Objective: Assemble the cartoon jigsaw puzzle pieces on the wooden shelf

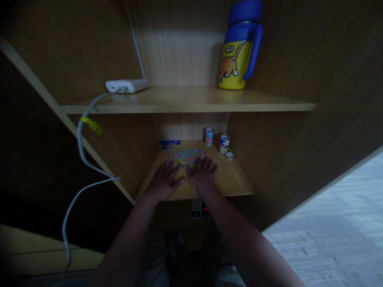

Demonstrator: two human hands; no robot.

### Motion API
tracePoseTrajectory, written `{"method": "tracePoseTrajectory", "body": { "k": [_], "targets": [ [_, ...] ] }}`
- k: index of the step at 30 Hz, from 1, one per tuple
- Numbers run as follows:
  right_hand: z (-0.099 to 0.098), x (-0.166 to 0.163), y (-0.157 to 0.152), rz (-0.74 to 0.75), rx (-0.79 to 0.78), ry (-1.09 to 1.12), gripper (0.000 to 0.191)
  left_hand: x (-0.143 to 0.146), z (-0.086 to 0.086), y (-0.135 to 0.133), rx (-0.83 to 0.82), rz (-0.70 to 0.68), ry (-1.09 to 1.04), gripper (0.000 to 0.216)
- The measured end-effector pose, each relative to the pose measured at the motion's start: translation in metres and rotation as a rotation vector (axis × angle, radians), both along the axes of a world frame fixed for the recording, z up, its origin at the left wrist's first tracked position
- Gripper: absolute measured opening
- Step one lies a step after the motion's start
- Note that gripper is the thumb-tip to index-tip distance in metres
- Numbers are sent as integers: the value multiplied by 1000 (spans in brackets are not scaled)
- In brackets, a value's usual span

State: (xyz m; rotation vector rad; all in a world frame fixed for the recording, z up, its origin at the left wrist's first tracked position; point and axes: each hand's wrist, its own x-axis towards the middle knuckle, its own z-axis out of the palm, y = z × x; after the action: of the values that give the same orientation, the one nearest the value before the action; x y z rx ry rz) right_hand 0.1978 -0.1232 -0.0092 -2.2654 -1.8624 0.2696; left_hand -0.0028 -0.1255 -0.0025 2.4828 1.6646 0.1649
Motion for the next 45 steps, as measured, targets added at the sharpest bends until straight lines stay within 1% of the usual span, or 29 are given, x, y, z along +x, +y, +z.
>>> {"method": "tracePoseTrajectory", "body": {
  "k": [2, 4, 5, 6, 7, 9, 10, 12, 14, 16, 18, 20, 23, 26, 31, 35, 39, 42, 45],
  "targets": [
    [1, 2, -1, 67, 10, 5, 93, -1, 2, 0, 0, -6, -9, 92],
    [0, 3, -2, 136, 54, 14, 91, -1, 2, 1, -3, -12, -20, 90],
    [0, 4, -3, 140, 80, 18, 91, -2, 2, 1, -6, -13, -24, 90],
    [-1, 4, -3, 111, 103, 20, 92, -1, 2, 2, -10, -12, -28, 90],
    [-1, 4, -2, 47, 117, 21, 94, -1, 2, 3, -11, -9, -32, 90],
    [-2, 3, -1, -76, 88, 25, 100, -1, 1, 5, -8, -2, -39, 91],
    [-2, 3, 0, -102, 65, 29, 101, -1, 1, 6, -1, 1, -38, 91],
    [-3, 2, 2, -105, 57, 35, 97, -2, -1, 8, 6, 3, -28, 90],
    [-3, 3, 2, -66, 84, 45, 94, -2, -2, 9, 6, 13, -19, 90],
    [-4, 6, 3, 20, 93, 60, 92, -2, -2, 10, 0, 23, -15, 89],
    [-3, 15, 4, 113, 80, 77, 90, -2, 0, 9, -8, 27, -14, 90],
    [-3, 28, 5, 172, 63, 90, 88, -2, 3, 7, -18, 26, -13, 90],
    [-3, 50, 3, 204, 62, 63, 84, -2, 7, 5, -36, 22, -4, 89],
    [-3, 62, 1, 222, 40, 37, 87, -2, 9, 7, -36, 15, 1, 88],
    [-3, 56, 5, 243, 23, -3, 94, 0, 11, 20, -42, -10, 8, 87],
    [1, 48, 18, 241, 17, -20, 95, 1, 10, 32, -21, -72, -6, 83],
    [1, 43, 36, 252, 42, -27, 97, -1, 4, 42, 37, -131, -51, 75],
    [-2, 42, 46, 303, 30, -36, 99, 2, -2, 52, 113, -127, -87, 73],
    [-3, 42, 50, 343, 29, -54, 101, 8, -6, 67, 144, -76, -110, 73]
  ]
}}
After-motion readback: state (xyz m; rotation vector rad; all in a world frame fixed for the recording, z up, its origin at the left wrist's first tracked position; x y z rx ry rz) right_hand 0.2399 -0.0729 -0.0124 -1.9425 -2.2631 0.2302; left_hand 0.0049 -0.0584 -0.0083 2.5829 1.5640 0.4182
